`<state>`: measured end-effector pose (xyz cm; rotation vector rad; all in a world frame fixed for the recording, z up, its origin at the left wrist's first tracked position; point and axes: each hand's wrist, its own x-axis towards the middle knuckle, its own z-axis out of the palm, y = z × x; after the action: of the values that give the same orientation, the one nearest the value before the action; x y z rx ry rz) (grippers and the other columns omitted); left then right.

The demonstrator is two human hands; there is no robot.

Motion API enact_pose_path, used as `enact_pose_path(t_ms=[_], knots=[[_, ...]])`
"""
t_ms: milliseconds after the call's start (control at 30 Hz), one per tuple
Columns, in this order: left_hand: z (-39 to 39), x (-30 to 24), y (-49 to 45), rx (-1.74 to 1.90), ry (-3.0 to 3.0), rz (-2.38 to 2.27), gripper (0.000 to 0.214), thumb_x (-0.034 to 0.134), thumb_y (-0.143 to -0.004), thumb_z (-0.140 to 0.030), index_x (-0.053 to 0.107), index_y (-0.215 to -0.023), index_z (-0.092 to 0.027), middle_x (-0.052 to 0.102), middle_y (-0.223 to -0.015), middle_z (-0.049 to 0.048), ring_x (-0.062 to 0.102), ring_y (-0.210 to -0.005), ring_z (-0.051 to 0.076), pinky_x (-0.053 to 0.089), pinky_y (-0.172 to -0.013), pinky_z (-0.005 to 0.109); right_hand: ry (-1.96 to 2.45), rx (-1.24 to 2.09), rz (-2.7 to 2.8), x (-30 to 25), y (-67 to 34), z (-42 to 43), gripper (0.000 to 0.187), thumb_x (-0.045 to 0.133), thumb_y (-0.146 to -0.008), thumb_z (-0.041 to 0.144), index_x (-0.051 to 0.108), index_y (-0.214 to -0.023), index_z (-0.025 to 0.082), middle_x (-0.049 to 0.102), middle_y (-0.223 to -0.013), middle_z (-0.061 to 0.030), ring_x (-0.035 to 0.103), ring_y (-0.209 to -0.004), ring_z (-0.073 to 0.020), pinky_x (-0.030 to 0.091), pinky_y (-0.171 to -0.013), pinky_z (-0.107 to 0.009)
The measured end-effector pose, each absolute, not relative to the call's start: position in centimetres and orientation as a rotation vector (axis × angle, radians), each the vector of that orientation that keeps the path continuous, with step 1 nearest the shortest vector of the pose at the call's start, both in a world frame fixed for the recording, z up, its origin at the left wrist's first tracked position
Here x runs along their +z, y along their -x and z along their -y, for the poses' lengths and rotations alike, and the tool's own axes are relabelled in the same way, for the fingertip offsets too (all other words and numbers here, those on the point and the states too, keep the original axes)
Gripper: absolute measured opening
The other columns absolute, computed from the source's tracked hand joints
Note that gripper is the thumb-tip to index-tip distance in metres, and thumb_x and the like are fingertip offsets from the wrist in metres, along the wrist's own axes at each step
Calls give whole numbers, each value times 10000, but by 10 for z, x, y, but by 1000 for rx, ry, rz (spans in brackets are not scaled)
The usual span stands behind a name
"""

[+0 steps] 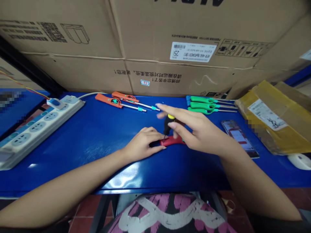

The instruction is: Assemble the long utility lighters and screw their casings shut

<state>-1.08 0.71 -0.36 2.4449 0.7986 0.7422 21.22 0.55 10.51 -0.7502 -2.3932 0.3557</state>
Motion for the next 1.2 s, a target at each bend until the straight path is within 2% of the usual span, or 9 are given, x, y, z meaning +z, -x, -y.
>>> enact_pose_path(t_ms=[133,300,467,633,733,833,900,1000,1200], knots=[[-7,-5,11,758,-2476,-815,271,689,-939,-378,711,-1162,-226,756,-1074,62,643,-1009,232,453,-893,383,769,275,2381,102,-212,-6,345,605,-985,386,642,-1296,239,743,-1140,-59,705,-1049,-205,577,-903,-303],[-6,-4,11,745,-2448,-808,312,682,-943,-400,691,-1201,-224,753,-1111,66,645,-1023,231,454,-911,389,674,487,2455,101,-214,-7,522,386,-1059,257,318,-1576,256,569,-1473,-89,609,-1266,-200,511,-1072,-384],[-6,-4,11,748,-2457,-808,217,669,-951,-397,734,-1067,-225,755,-1059,52,639,-1000,225,451,-902,384,600,301,2313,91,-212,-5,416,646,-964,385,615,-1349,230,744,-1044,-57,709,-932,-180,584,-883,-295],[-6,-4,11,736,-2453,-812,239,667,-951,-393,724,-1123,-237,754,-1092,51,640,-1041,234,448,-915,393,635,491,2311,87,-207,-1,547,436,-1052,295,315,-1584,258,585,-1451,-105,636,-1217,-216,521,-1063,-408],[-7,-5,11,756,-2468,-820,234,676,-945,-392,725,-1106,-229,754,-1054,52,640,-1009,232,451,-889,383,617,434,2237,83,-206,-2,495,552,-1012,292,460,-1498,276,718,-1151,-65,692,-1015,-192,571,-947,-351],[-7,-5,11,777,-2479,-816,236,684,-939,-390,728,-1098,-221,750,-1014,54,639,-966,222,457,-873,371,611,204,2164,80,-207,-6,373,674,-943,373,635,-1288,237,687,-933,-49,666,-844,-187,582,-806,-321],[-7,-4,10,764,-2471,-807,243,677,-944,-387,725,-1120,-225,755,-1031,54,642,-979,224,455,-888,375,590,247,2235,82,-208,-7,375,578,-998,386,595,-1334,219,684,-1071,-90,664,-976,-212,571,-882,-359],[-6,-2,10,736,-2448,-806,265,666,-950,-394,719,-1153,-232,761,-1090,54,648,-1025,232,446,-936,397,552,509,2352,87,-211,-7,462,361,-1065,261,381,-1525,227,617,-1347,-120,615,-1196,-209,506,-1047,-410],[-7,-3,10,747,-2462,-827,249,670,-945,-400,734,-1111,-227,758,-1024,60,646,-968,224,466,-875,376,618,181,2216,80,-210,-8,341,621,-975,361,611,-1283,217,693,-935,-60,659,-825,-189,564,-777,-320]])
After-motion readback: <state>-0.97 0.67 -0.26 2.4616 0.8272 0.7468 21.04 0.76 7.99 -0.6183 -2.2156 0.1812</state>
